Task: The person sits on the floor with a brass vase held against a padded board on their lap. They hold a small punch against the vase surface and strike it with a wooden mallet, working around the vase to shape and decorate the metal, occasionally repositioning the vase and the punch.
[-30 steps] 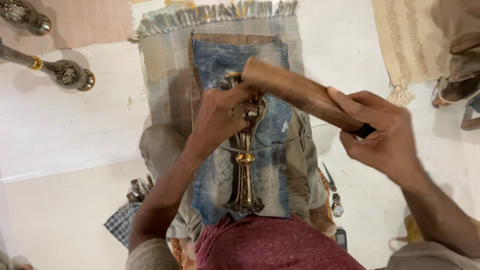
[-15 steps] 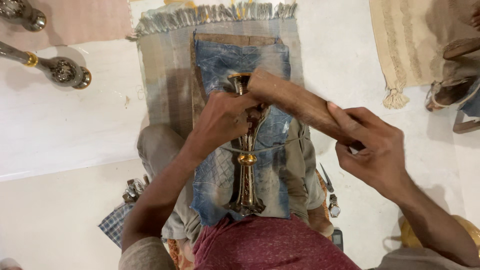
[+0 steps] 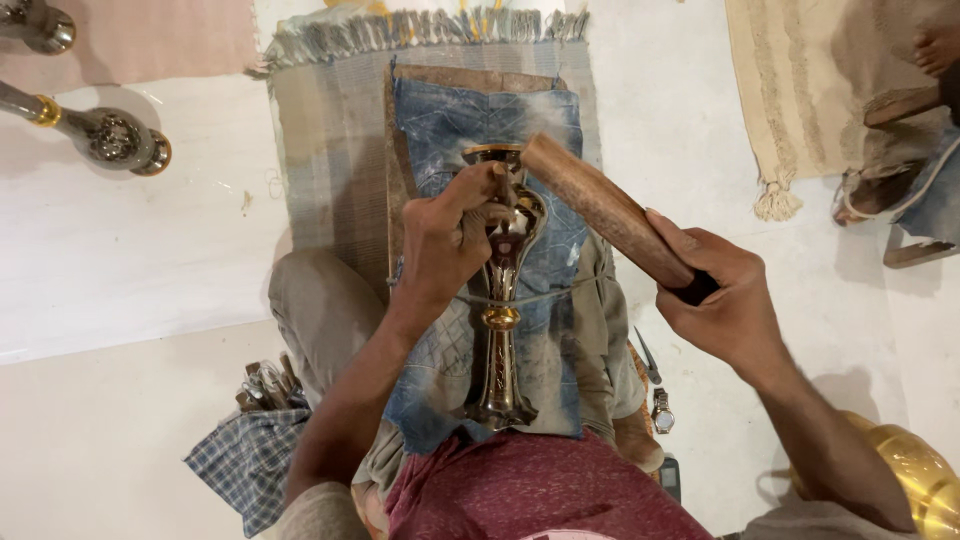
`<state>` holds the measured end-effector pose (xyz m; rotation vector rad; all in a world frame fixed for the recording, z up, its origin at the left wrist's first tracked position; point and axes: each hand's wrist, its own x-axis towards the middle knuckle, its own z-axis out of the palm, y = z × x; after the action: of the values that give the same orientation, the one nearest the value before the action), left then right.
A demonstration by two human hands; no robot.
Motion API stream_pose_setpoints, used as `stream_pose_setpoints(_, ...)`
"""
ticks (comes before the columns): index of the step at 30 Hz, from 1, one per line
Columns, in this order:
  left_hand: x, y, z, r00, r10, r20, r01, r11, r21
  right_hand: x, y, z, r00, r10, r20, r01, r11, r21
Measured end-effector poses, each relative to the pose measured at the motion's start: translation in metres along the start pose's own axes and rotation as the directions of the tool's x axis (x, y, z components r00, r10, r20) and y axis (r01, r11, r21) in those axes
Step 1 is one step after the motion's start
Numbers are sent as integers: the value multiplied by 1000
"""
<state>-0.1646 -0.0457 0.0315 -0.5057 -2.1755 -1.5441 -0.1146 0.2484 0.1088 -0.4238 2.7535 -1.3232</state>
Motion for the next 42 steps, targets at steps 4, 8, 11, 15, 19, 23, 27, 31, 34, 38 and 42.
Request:
stream_pose_setpoints(4,4,-6,-2,995,-56,77,51,996,72,12,-2,-16,1000,-25,-20,25,1000,8)
stream_pose_setpoints(8,0,-6,4,999,-37,24,37,999,31,35,-23,-45,957,-287,44,289,929,-229)
stream_pose_setpoints(11,-4,-2,12,994,-98,-57,100,995,27,55,-44,-63,908,-355,221,417,735,-535)
stream_pose_setpoints(15,-13,10,20,969,-118,-216,108,993,-54,72,-73,-68,903,-174,393,423,527,-737)
stream_pose_setpoints(19,-15,21,26,946,-158,-283,169,985,16,85,-99,-60,890,-196,412,434,639,-635)
stream_pose_setpoints(23,-21,28,32,919,-166,-357,199,978,58,88,-114,-53,866,-35,499,457,459,-762)
stream_pose_setpoints(27,-32,25,36,914,-157,-374,206,974,97,88,-115,-48,872,-40,487,445,477,-758)
stream_pose_setpoints(31,-44,14,42,911,-54,-408,127,980,152,84,-113,-45,852,-309,424,508,689,-518)
stream_pose_setpoints(34,-47,9,47,905,-33,-424,129,971,200,72,-107,-51,813,-264,519,582,340,-739)
stream_pose_setpoints(38,-38,14,44,868,-59,-494,104,993,63,50,-76,-57,868,-236,437,496,423,-758)
stream_pose_setpoints(42,-18,25,31,707,-499,-502,157,802,-576,33,-11,-19,988,-140,69,136,989,64)
